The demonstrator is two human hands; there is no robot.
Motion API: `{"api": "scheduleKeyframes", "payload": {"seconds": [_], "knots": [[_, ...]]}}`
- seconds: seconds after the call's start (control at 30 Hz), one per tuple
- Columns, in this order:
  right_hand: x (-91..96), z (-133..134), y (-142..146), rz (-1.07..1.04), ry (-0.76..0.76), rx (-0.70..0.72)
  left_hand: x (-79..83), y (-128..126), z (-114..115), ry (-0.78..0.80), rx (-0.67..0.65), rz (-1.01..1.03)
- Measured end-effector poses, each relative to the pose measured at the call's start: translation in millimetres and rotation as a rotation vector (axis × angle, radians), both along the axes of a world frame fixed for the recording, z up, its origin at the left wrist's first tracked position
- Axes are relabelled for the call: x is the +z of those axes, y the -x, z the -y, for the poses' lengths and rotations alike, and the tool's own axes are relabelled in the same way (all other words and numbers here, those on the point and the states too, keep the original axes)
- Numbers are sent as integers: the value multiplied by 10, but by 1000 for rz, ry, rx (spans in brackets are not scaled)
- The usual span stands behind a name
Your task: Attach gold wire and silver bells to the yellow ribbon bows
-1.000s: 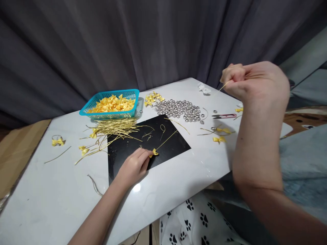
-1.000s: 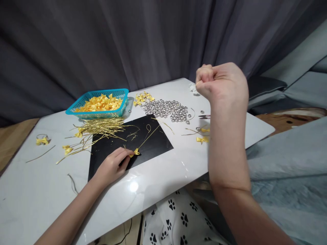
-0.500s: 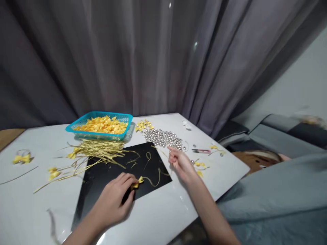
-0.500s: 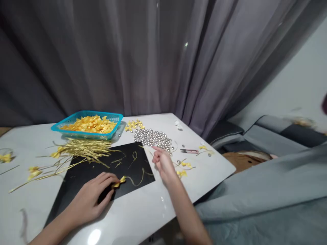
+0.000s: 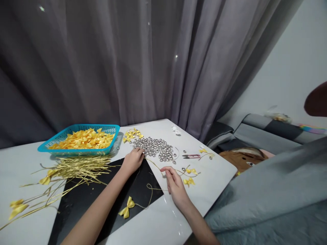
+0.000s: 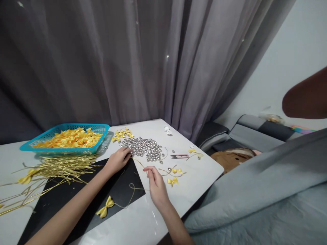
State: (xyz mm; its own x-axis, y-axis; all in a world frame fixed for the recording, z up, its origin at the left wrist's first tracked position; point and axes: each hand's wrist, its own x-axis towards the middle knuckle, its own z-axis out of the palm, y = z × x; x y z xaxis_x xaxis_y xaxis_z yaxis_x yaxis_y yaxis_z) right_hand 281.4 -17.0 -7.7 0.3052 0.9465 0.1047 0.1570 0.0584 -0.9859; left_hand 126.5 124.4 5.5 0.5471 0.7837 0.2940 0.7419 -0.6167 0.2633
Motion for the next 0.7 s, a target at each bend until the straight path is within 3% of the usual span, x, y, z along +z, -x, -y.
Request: {"api": "scheduleKeyframes", "payload": {"seconds": [0.13,0.37,0.5,0.6,0.7], "knots": [[-81,1,-23,61,-16,-19,-69,-95,-137,18,32,-25],[-124,-27,-36,110,-41,-34,-76,-129,-92,55,-5,28],[-104,-19,-27,82,-44,-44,-44,-178,-86,111,-10,159],[-74,-12,-11,28,-44,-26,11,-115,17,152,-15,327],[-26,-41,43,-3,-29,28,52,109,280,209,0,516]]}}
